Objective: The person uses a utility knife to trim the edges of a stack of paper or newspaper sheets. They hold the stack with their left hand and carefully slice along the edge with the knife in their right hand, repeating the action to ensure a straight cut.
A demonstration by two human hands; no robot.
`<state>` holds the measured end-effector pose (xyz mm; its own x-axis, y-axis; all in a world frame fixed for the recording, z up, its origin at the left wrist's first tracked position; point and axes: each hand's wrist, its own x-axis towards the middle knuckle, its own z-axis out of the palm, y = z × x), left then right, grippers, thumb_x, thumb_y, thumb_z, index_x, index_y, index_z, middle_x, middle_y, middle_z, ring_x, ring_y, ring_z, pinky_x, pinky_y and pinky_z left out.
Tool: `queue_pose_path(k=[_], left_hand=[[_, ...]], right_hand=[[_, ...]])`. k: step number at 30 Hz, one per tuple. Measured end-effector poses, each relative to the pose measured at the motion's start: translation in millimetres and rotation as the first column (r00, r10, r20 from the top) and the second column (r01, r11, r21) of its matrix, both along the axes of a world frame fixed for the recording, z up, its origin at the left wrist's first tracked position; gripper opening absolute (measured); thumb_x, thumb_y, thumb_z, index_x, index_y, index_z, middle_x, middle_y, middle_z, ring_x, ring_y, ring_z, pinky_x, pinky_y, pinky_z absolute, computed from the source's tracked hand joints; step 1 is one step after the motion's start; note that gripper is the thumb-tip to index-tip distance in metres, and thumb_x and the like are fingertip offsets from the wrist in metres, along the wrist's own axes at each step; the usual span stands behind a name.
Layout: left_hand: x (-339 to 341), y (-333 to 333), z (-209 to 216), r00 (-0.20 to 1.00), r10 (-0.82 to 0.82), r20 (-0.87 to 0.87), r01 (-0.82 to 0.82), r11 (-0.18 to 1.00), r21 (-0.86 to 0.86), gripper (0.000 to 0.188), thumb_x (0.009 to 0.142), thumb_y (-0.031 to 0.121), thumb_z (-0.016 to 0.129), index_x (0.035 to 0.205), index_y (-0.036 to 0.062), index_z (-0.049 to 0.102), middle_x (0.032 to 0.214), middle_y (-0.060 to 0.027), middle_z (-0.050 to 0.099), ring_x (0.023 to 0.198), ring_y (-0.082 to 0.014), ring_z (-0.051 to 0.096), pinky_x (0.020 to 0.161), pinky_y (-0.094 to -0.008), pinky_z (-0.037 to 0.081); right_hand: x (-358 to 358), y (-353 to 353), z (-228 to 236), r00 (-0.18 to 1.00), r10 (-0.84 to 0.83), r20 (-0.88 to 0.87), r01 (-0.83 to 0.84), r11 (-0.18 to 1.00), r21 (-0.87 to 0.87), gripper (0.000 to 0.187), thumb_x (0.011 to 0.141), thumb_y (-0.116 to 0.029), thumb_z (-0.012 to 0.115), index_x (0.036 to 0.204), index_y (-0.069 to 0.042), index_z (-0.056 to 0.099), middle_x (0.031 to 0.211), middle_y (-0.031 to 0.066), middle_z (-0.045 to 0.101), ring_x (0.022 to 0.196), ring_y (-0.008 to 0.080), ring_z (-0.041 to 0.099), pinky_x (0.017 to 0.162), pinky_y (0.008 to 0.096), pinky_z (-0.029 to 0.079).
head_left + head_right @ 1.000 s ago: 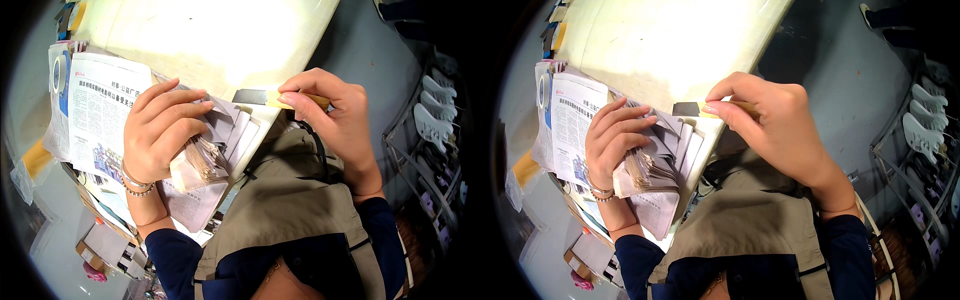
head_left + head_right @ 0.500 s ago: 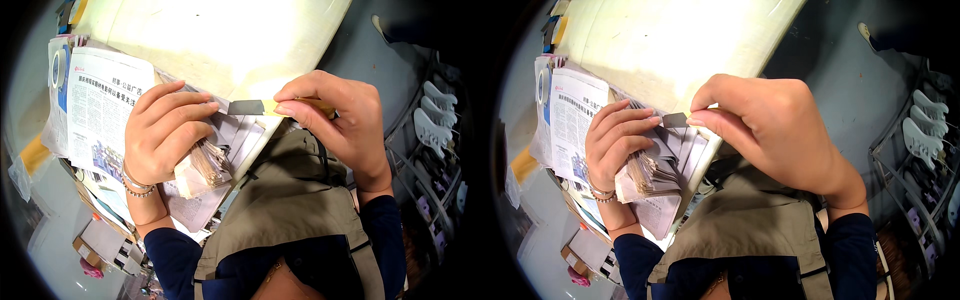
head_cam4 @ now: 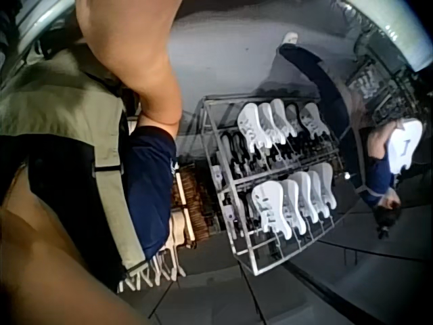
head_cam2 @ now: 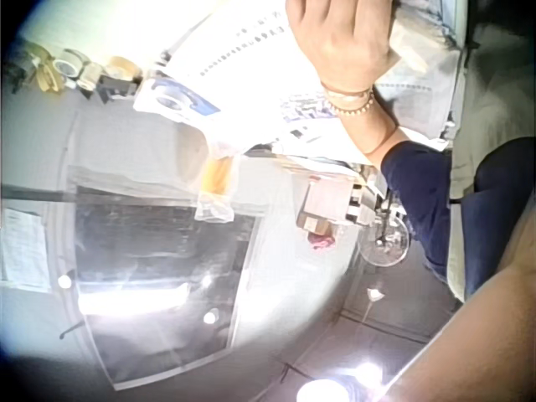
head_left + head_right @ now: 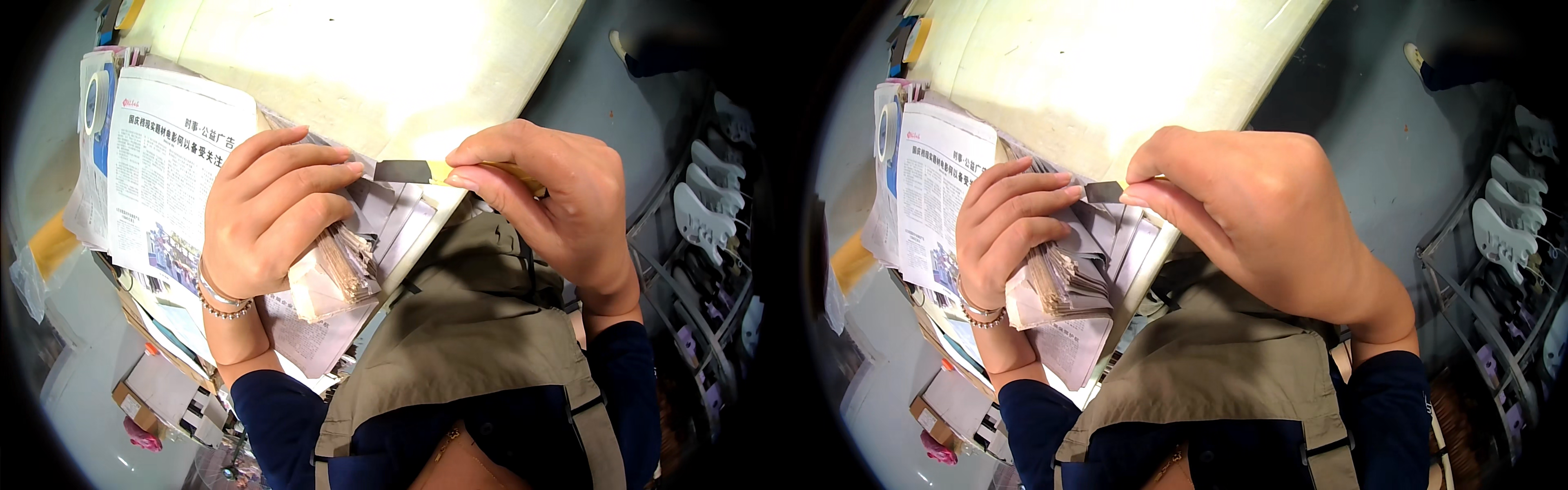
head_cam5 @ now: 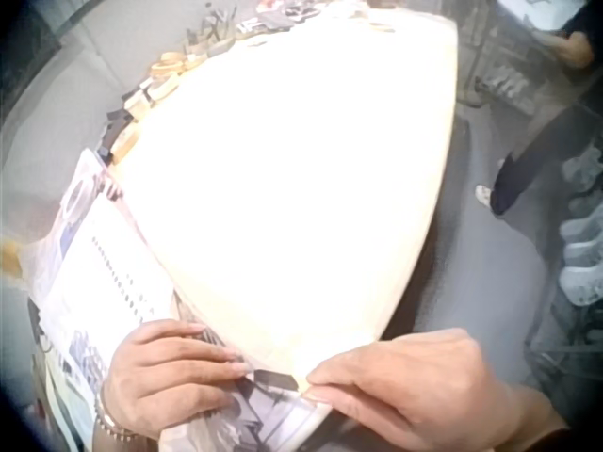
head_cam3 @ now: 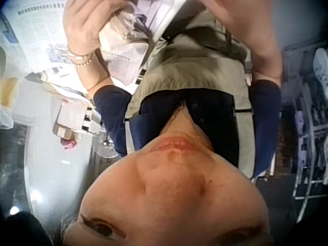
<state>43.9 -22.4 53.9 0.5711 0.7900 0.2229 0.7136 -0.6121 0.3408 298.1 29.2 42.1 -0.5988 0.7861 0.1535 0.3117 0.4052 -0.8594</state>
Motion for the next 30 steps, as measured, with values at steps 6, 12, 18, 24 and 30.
queue_pose_path(k=[6,12,18,24,30], left_hand=[[-1.3,0.3,-1.5,1.0,-0.007,0.003,0.007,1.0,0.0,0.007,0.075,0.015,0.064,0.075,0.0086,0.063,0.095,-0.0052,0.074,0.096,-0.0239,0.069,0.093,-0.0434,0.052],[-1.5,-0.8,-2.2,1.0,0.0,0.007,0.0,1.0,0.001,0.007,0.074,0.015,0.064,0.075,0.0084,0.063,0.094,-0.0052,0.074,0.096,-0.0238,0.069,0.093,-0.0434,0.052],[-0.7,-0.3,-1.7,1.0,0.003,0.001,-0.003,1.0,0.005,0.007,0.074,0.016,0.065,0.075,0.0092,0.063,0.093,-0.0054,0.074,0.096,-0.0242,0.07,0.092,-0.0436,0.052],[-1.6,-0.9,-2.1,1.0,-0.002,0.006,0.002,1.0,0.001,0.007,0.073,0.016,0.064,0.075,0.0085,0.063,0.094,-0.0053,0.073,0.096,-0.0239,0.069,0.093,-0.0433,0.052],[-1.4,0.1,-2.2,1.0,-0.008,0.008,0.008,1.0,0.001,0.008,0.073,0.016,0.065,0.075,0.0085,0.063,0.095,-0.0056,0.073,0.096,-0.0241,0.069,0.092,-0.0437,0.052]], right_hand=[[-1.0,-0.4,-0.6,1.0,-0.003,0.019,0.002,1.0,0.023,0.009,0.081,-0.001,0.075,0.089,-0.001,0.071,0.08,0.009,0.071,0.066,0.0168,0.067,0.057,0.0249,0.049],[-1.7,0.2,0.4,1.0,-0.002,0.028,0.0,0.999,0.048,0.01,0.08,-0.001,0.076,0.089,-0.002,0.071,0.08,0.0088,0.071,0.066,0.0172,0.067,0.057,0.025,0.048],[-1.9,1.0,1.5,1.0,0.003,0.029,-0.005,0.998,0.066,0.01,0.08,-0.002,0.076,0.088,-0.002,0.071,0.079,0.0086,0.071,0.065,0.018,0.067,0.057,0.0255,0.048],[-2.1,0.5,0.5,1.0,0.004,0.031,-0.007,0.997,0.083,0.009,0.08,-0.002,0.076,0.088,-0.002,0.071,0.079,0.0089,0.071,0.064,0.0183,0.067,0.056,0.0258,0.048],[-2.3,0.6,1.5,0.999,0.0,0.043,-0.005,0.995,0.103,0.009,0.08,-0.002,0.076,0.087,-0.002,0.071,0.078,0.0089,0.071,0.064,0.0191,0.067,0.056,0.0262,0.048]])
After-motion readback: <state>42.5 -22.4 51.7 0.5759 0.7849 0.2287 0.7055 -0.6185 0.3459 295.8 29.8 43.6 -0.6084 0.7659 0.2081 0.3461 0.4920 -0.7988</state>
